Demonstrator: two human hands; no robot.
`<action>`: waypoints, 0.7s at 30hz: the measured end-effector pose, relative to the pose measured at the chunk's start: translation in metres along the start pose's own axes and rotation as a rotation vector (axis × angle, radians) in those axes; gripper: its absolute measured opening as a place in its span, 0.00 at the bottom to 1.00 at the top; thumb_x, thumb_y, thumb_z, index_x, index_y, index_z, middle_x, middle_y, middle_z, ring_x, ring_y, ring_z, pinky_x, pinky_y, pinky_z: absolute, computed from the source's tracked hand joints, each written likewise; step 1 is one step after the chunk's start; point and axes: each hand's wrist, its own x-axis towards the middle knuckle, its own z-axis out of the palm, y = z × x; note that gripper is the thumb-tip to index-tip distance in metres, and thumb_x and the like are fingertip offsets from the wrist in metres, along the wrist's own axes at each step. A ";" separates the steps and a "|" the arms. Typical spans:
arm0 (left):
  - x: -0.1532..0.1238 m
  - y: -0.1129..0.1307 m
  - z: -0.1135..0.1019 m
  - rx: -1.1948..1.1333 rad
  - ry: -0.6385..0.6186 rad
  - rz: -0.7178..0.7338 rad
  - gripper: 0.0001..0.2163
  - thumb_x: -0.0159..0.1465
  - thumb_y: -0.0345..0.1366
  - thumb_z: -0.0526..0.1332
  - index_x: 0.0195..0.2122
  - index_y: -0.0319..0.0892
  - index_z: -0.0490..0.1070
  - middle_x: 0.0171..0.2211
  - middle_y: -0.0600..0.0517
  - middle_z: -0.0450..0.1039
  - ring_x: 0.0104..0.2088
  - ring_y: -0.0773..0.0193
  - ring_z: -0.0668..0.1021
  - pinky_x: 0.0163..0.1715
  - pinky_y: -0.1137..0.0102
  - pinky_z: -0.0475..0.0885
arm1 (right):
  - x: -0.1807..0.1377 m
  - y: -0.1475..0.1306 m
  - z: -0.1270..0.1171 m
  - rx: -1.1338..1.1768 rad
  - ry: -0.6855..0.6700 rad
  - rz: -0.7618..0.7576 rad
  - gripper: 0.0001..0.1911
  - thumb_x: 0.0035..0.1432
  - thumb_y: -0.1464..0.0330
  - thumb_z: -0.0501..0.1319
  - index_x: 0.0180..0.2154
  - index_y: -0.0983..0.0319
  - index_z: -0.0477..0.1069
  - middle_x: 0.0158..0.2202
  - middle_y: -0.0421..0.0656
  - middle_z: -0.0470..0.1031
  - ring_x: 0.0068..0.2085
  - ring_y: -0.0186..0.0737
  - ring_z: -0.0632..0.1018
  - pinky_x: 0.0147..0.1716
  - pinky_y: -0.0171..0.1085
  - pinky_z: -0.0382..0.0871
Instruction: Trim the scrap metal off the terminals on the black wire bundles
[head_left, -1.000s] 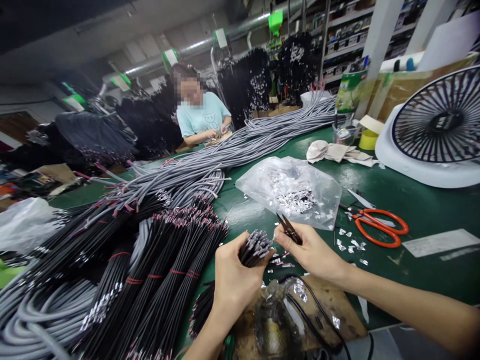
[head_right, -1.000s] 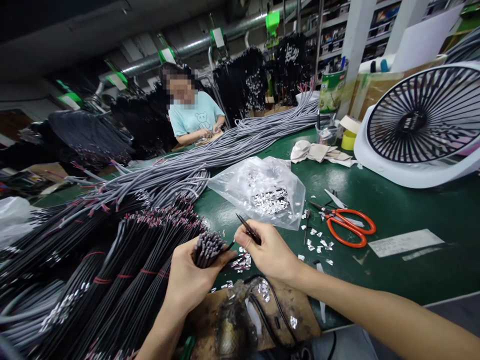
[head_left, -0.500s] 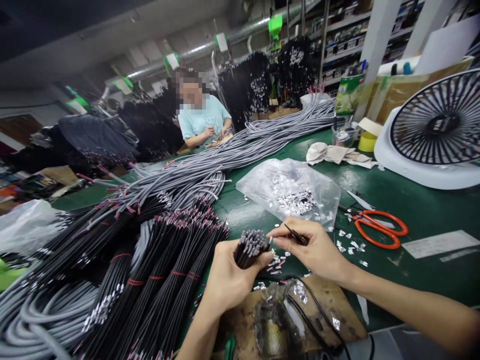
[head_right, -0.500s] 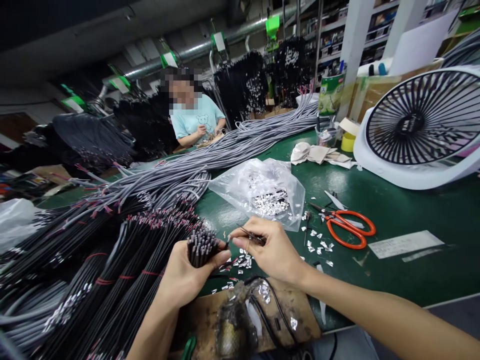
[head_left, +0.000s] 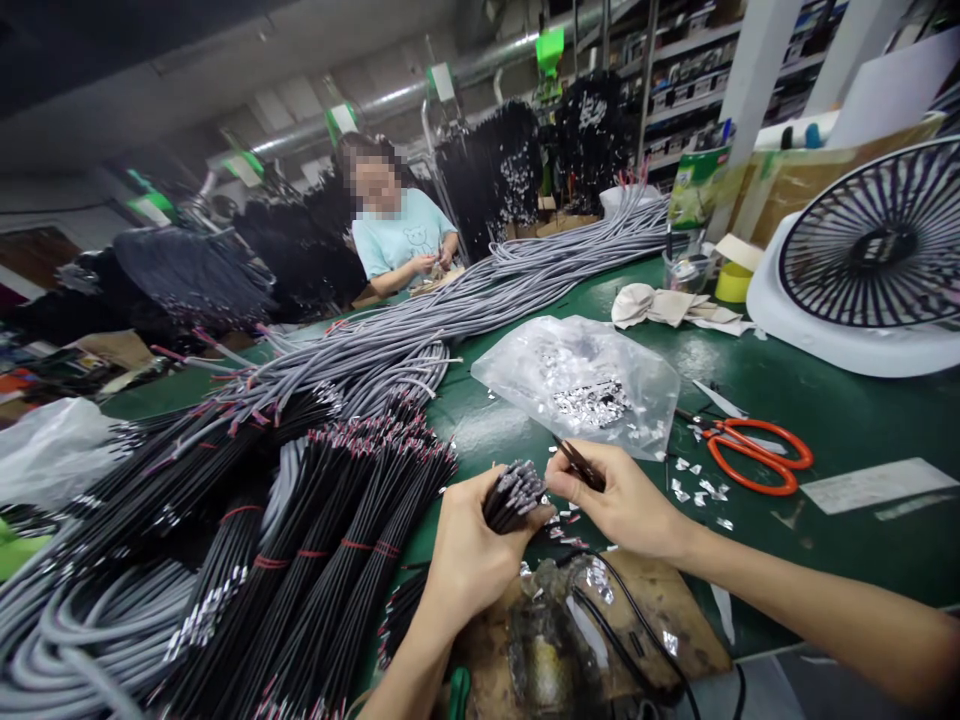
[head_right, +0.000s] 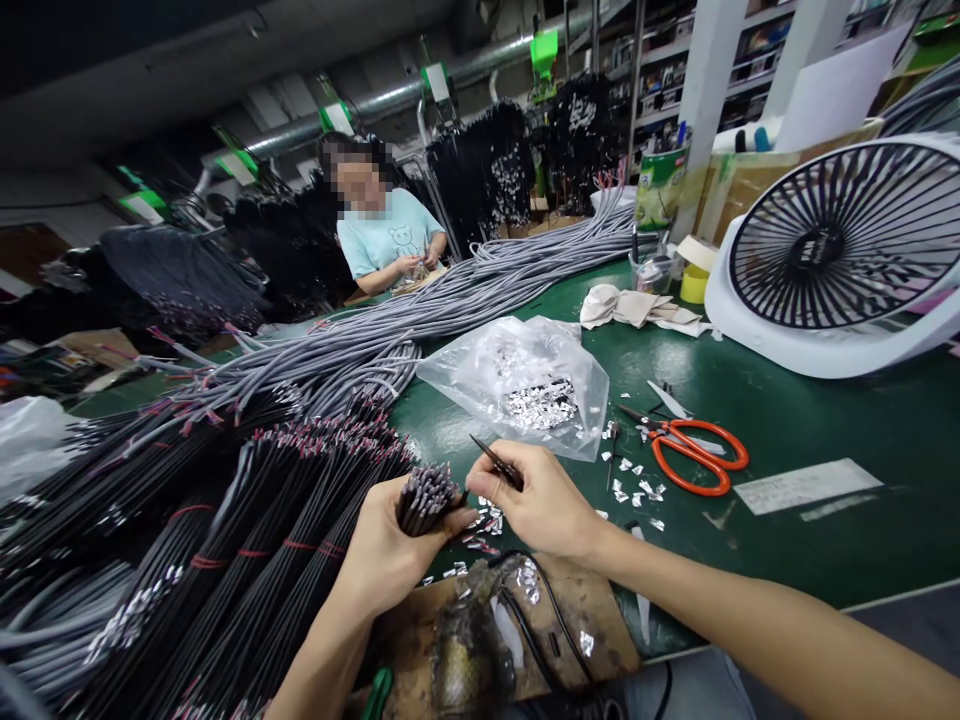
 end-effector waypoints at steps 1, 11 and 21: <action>0.001 -0.002 0.001 0.005 0.027 0.004 0.11 0.50 0.33 0.64 0.19 0.39 0.61 0.18 0.57 0.59 0.20 0.71 0.62 0.18 0.77 0.56 | -0.001 -0.001 0.000 -0.046 0.015 -0.010 0.12 0.57 0.63 0.57 0.26 0.64 0.66 0.24 0.39 0.68 0.27 0.32 0.67 0.26 0.33 0.59; 0.002 0.002 -0.001 0.046 0.030 -0.001 0.11 0.50 0.34 0.65 0.18 0.38 0.64 0.17 0.57 0.60 0.19 0.72 0.61 0.18 0.77 0.56 | 0.002 0.000 -0.001 -0.020 0.090 0.035 0.09 0.51 0.63 0.62 0.27 0.63 0.70 0.24 0.38 0.66 0.25 0.31 0.63 0.24 0.33 0.56; 0.006 0.003 -0.006 -0.062 -0.110 -0.084 0.10 0.50 0.34 0.65 0.18 0.37 0.66 0.17 0.56 0.63 0.19 0.71 0.64 0.19 0.76 0.59 | -0.002 -0.001 0.003 -0.073 -0.082 -0.094 0.04 0.53 0.70 0.53 0.27 0.61 0.58 0.22 0.37 0.59 0.22 0.32 0.62 0.20 0.33 0.56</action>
